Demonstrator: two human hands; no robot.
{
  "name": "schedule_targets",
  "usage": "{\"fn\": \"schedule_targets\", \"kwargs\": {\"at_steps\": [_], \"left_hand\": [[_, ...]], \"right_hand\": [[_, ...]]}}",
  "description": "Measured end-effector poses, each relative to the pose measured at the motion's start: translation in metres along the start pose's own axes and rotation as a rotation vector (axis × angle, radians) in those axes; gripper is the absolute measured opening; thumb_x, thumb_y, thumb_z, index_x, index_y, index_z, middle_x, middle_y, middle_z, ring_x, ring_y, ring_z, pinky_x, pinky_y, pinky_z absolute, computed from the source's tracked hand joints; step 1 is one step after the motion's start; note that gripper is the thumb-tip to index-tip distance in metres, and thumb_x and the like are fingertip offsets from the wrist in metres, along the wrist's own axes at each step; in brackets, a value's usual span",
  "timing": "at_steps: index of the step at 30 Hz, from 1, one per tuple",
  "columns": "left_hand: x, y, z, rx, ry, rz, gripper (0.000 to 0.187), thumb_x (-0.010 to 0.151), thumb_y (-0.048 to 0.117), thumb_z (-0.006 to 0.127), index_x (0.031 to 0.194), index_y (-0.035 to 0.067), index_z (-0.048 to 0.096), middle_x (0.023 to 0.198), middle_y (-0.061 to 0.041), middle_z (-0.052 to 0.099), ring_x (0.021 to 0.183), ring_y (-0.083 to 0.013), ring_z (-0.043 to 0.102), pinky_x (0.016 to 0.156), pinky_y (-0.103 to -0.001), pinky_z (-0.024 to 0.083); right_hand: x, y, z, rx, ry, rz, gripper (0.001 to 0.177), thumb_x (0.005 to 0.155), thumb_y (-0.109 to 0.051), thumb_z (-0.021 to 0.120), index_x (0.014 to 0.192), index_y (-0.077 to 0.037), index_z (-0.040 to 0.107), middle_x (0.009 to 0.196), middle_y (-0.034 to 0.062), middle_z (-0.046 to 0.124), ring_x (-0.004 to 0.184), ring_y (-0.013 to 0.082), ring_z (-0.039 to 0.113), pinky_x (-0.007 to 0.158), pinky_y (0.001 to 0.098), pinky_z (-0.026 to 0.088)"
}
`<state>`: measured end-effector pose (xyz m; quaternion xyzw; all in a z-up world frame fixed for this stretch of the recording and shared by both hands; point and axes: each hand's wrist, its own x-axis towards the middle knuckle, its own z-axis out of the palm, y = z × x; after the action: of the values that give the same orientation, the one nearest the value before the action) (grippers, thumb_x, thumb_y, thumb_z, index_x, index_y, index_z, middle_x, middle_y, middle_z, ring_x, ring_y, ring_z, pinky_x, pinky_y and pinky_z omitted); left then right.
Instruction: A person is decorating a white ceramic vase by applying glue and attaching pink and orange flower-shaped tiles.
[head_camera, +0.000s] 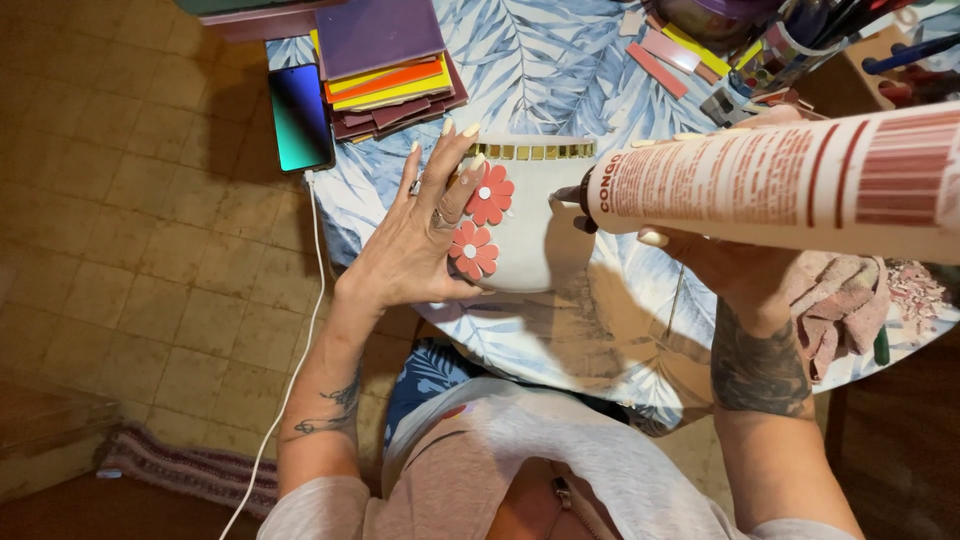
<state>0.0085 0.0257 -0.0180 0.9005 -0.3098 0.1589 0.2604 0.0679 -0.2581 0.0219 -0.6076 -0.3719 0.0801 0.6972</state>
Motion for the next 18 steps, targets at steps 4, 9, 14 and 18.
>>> {"fn": "schedule_targets", "kwargs": {"at_steps": [4,9,14,18], "left_hand": [[-0.001,-0.001,0.001,0.008,-0.009,-0.005,0.13,0.051,0.038,0.085,0.138,0.023,-0.011,0.144,-0.015,-0.002,0.136,-0.0392,0.004,0.108,-0.06,0.005],[0.001,0.001,-0.001,-0.015,0.008,0.011,0.124,0.059,0.047,0.082,0.138,0.022,-0.009,0.144,-0.015,-0.002,0.136,-0.0393,0.004,0.109,-0.06,0.005],[0.002,0.0,-0.002,-0.05,0.007,0.032,0.123,0.061,0.047,0.082,0.138,0.026,-0.012,0.144,-0.014,-0.003,0.136,-0.0398,0.005,0.108,-0.061,0.006],[0.004,0.001,-0.003,-0.03,-0.015,0.029,0.118,0.065,0.049,0.078,0.139,0.024,-0.01,0.144,-0.015,-0.003,0.137,-0.0386,0.004,0.107,-0.062,0.006]], "right_hand": [[0.009,-0.012,0.015,-0.439,0.299,-0.237,0.061,0.079,0.007,0.063,0.124,-0.008,0.024,0.115,0.0168,0.037,0.111,0.0342,0.041,0.105,0.0451,0.045],[0.026,0.004,0.011,0.112,0.53,0.053,0.042,0.077,-0.025,0.065,0.107,-0.006,0.043,0.091,0.0012,0.053,0.083,0.0118,0.053,0.071,0.0205,0.052],[0.025,0.014,0.006,0.822,0.82,0.397,0.068,0.059,-0.022,0.071,0.117,-0.001,0.041,0.106,0.0182,0.055,0.101,0.0308,0.055,0.079,0.0509,0.05],[0.019,0.006,-0.007,1.09,0.738,0.421,0.054,0.063,-0.011,0.071,0.108,0.004,0.045,0.095,0.0229,0.054,0.083,0.0323,0.056,0.075,0.044,0.051]]}}
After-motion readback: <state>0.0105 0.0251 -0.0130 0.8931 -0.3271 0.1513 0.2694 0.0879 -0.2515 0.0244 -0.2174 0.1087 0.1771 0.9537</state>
